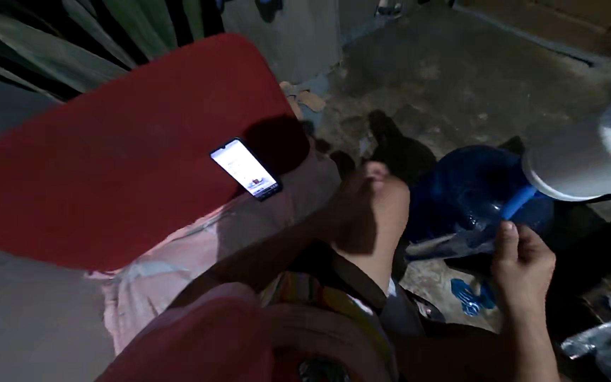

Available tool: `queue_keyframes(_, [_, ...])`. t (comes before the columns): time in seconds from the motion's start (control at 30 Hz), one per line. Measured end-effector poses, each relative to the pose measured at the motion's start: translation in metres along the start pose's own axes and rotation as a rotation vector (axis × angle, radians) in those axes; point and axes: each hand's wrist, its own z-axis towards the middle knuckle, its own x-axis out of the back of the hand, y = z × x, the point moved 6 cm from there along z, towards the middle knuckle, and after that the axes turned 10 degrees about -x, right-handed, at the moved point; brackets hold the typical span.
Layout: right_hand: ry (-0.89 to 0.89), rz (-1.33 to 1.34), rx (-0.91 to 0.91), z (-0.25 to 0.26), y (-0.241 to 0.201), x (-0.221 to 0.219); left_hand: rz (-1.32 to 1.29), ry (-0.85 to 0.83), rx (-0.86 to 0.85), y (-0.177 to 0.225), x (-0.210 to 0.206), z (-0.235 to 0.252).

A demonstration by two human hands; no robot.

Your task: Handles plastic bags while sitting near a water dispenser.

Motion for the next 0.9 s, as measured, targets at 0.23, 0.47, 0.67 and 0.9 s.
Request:
queue_keyframes(0.23, [-0.014, -0.094, 0.02, -0.002, -0.001, 0.0, 1.018, 0.295, 0.406, -0.069, 0.17, -0.141])
queue_keyframes(0.47, [-0.005, -0.074, 0.018, -0.002, 0.001, 0.001, 1.205, 0.277, 0.344, -0.078, 0.191, -0.147])
queue_keyframes(0.67, [0.008, -0.061, 0.023, -0.003, 0.001, 0.001, 1.208, 0.473, 0.305, -0.064, 0.196, -0.151])
queue_keyframes(0.9, [0.012, -0.056, 0.026, -0.004, 0.001, 0.0, 1.189, 0.505, 0.359, -0.077, 0.203, -0.176])
